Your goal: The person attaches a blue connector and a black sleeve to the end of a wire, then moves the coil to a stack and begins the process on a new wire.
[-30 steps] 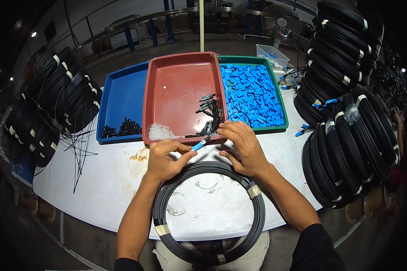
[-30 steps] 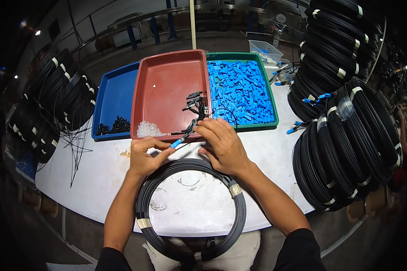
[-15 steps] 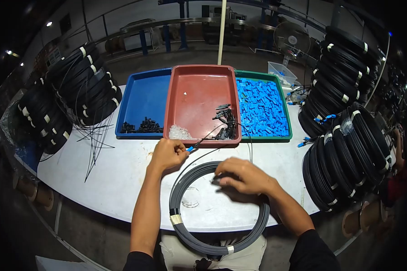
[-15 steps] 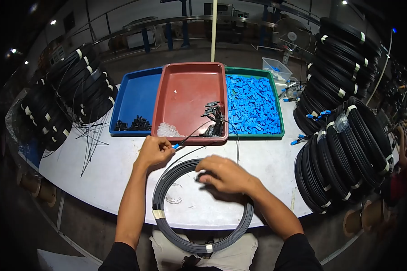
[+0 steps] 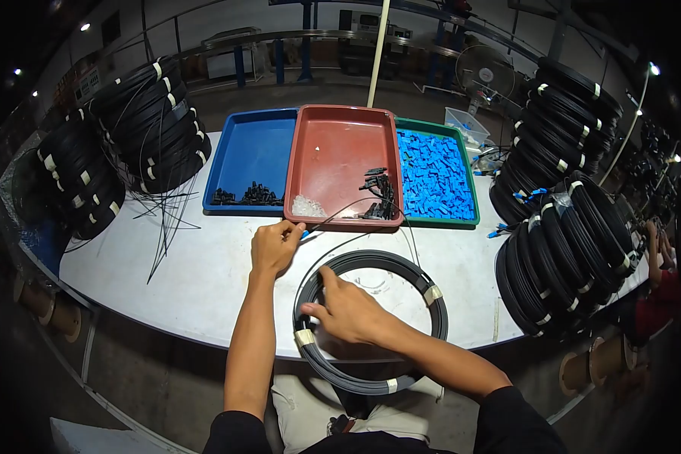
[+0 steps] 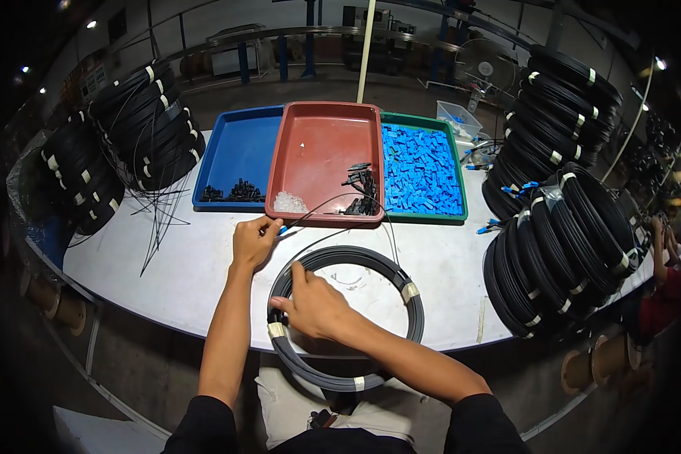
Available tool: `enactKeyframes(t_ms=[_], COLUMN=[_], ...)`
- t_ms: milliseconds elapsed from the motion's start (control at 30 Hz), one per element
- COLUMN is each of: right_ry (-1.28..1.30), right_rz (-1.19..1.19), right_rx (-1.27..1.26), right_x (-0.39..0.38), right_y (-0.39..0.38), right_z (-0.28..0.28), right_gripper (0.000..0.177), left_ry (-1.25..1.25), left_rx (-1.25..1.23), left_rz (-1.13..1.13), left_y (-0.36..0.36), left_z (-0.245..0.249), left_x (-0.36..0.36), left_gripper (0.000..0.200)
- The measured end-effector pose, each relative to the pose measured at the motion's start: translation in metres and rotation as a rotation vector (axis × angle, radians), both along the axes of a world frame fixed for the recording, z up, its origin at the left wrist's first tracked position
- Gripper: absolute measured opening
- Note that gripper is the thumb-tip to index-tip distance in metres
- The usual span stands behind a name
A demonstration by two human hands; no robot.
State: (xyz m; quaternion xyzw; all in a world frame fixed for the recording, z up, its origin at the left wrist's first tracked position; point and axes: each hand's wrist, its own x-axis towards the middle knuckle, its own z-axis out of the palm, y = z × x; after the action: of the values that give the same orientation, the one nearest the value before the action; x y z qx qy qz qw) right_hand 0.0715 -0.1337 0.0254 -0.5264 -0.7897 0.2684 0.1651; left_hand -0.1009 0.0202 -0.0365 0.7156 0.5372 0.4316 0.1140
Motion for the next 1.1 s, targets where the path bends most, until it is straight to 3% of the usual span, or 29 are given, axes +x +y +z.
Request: enactKeyframes(t_ms=[100,200,367,433,500,533,600,700,833,900,1000,1100], right_ry=[-0.193,-0.323,-0.441,-0.466,-0.366,-0.364,-0.26,-0.11,0.151,0.112,0.355,0.56], right_rz=[-0.122,-0.144,-0.092,-0.099,-0.115,-0.113,0.073,0.157,0.313,0.28,0.288,0.193], right_rx=[0.139,-0.08,0.027,0.12,0.171,0.174,0.109,-0.063,0.017,-0.13,0.072,0.094], right_x=[-0.032,-0.055,-0.073,-0.071,-0.07,-0.067,-0.049,-0.033,0.007,0.023,0.057,0.087], right_y=[-0.002,-0.011,-0.041,-0.044,-0.043,-0.045,-0.05,-0.057,-0.068,-0.076,-0.084,-0.096], right_z=[0.002,0.016,-0.014,-0.036,-0.043,-0.038,-0.018,0.012,0.046,0.093,0.107,0.134], right_gripper=[0.089,0.102,0.085,0.078,0.057,0.057,0.042,0.052,0.048,0.046,0.049,0.052], left_ry=[-0.025,-0.076,-0.16,-0.43,-0.43,-0.448,-0.46,-0.428,-0.457,-0.459,-0.414,-0.358], left_rx=[-0.041,-0.102,-0.087,-0.079,-0.061,-0.049,-0.034,0.067,0.078,0.047,0.037,0.123], left_rz=[0.063,0.109,0.065,-0.004,-0.008,-0.009,-0.011,-0.033,-0.102,-0.128,-0.209,-0.302], left_y=[-0.009,-0.01,-0.011,-0.015,-0.02,-0.022,-0.021,-0.011,-0.009,-0.01,-0.014,-0.018], left_z=[0.001,-0.005,-0.01,-0.008,-0.005,-0.002,-0.002,-0.014,-0.017,-0.015,-0.015,-0.014], left_x=[-0.007,-0.013,-0.016,-0.013,-0.015,-0.014,-0.016,-0.018,-0.018,-0.018,-0.016,-0.006], left_gripper=[0.042,0.042,0.039,0.038,0.036,0.037,0.039,0.041,0.05,0.052,0.055,0.058])
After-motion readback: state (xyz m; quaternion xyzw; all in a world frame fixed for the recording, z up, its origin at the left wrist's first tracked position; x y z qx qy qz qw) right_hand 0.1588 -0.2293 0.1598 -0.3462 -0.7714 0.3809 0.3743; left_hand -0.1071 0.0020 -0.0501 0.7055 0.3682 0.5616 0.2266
